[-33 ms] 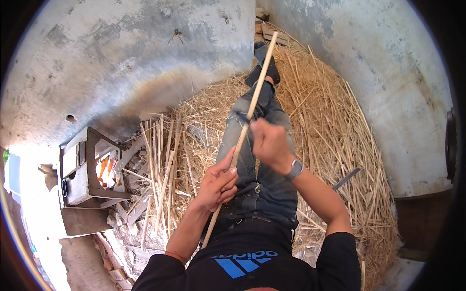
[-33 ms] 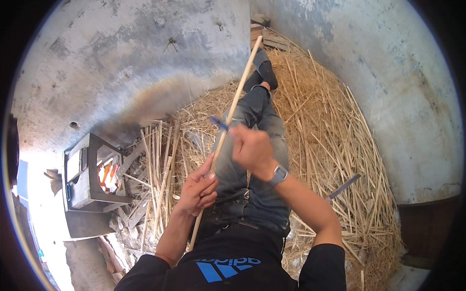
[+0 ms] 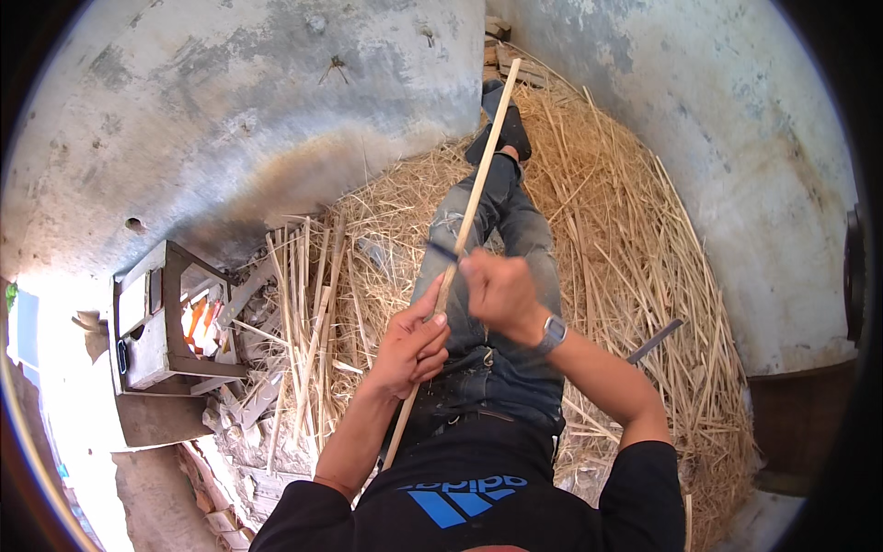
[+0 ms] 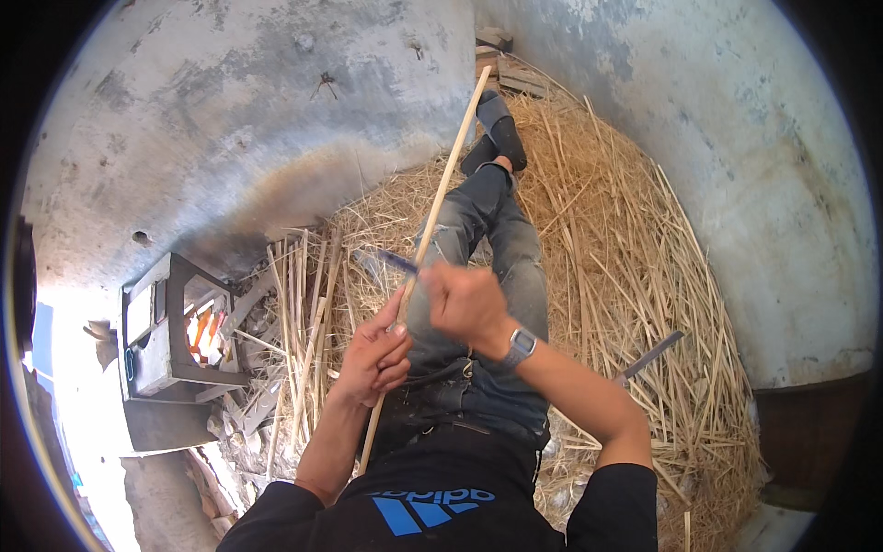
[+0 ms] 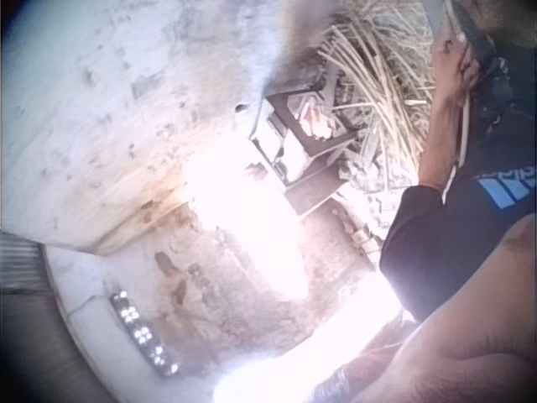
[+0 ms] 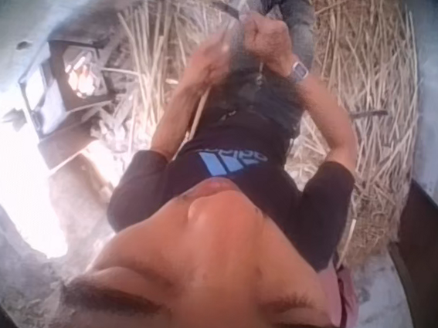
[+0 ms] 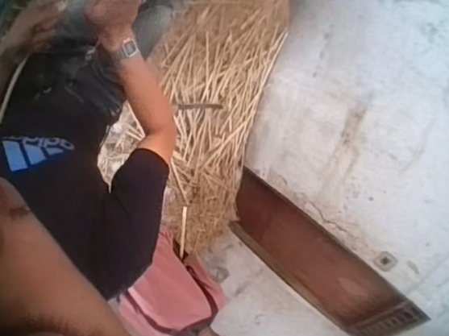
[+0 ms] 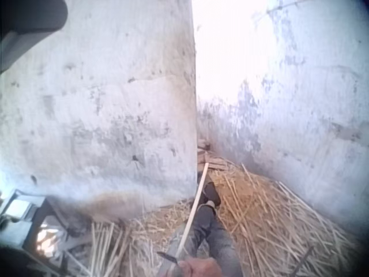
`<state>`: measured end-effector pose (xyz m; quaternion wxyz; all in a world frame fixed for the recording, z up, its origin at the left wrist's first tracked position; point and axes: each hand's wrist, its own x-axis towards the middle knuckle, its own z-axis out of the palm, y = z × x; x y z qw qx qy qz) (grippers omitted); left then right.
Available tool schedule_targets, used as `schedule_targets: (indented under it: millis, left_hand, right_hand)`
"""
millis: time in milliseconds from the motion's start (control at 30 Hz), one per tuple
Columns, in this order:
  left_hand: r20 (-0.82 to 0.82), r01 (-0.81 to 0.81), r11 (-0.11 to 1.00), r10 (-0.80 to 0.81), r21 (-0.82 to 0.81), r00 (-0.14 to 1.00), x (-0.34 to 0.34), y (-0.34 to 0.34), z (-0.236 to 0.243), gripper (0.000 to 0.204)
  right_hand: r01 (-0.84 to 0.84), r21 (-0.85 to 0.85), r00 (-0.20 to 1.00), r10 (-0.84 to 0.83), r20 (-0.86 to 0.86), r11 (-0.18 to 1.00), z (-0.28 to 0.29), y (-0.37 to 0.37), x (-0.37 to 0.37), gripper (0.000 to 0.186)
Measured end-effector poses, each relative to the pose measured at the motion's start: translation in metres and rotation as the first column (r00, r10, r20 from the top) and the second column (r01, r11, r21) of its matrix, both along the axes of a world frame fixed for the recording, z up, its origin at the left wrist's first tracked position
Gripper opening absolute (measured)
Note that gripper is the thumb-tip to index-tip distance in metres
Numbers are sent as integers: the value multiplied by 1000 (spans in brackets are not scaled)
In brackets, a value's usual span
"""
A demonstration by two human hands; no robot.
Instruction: The person shaves a long thin wooden rod using a large knife and then switches to a smaller knife to continue refining the wood while sitting on a straw-covered floor.
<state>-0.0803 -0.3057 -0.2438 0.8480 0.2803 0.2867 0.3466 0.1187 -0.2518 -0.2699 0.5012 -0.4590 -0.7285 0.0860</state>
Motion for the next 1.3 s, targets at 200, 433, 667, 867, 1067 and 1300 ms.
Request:
schedule_targets:
  millis: [200, 433, 667, 867, 1067, 1300]
  left_hand:
    - [-1, 38, 999, -38, 5, 999, -4, -10, -6, 58]
    - [147, 29, 988, -6, -153, 989, -11, 2, -15, 55]
    - [533, 201, 938, -22, -281, 846, -12, -4, -17, 54]
    - [649, 287, 885, 22, -367, 761, -15, -11, -32, 55]
    - [607, 135, 911, 143, -389, 782, -19, 3, -29, 56]
    - [658, 219, 928, 36, -302, 752, -12, 2, -18, 54]
  right_hand:
    - [85, -13, 995, -84, 56, 996, 24, 26, 23, 35]
    - [-49, 17, 973, 44, 224, 999, 8, -10, -3, 43]
    - [213, -21, 977, -213, 14, 977, 8, 33, 21, 43]
    - [169, -96, 983, -175, -54, 981, 10, 34, 34, 40]
    - [-39, -134, 998, 45, 46, 990, -9, -4, 6, 37]
    - [74, -62, 996, -77, -49, 995, 10, 10, 10, 34]
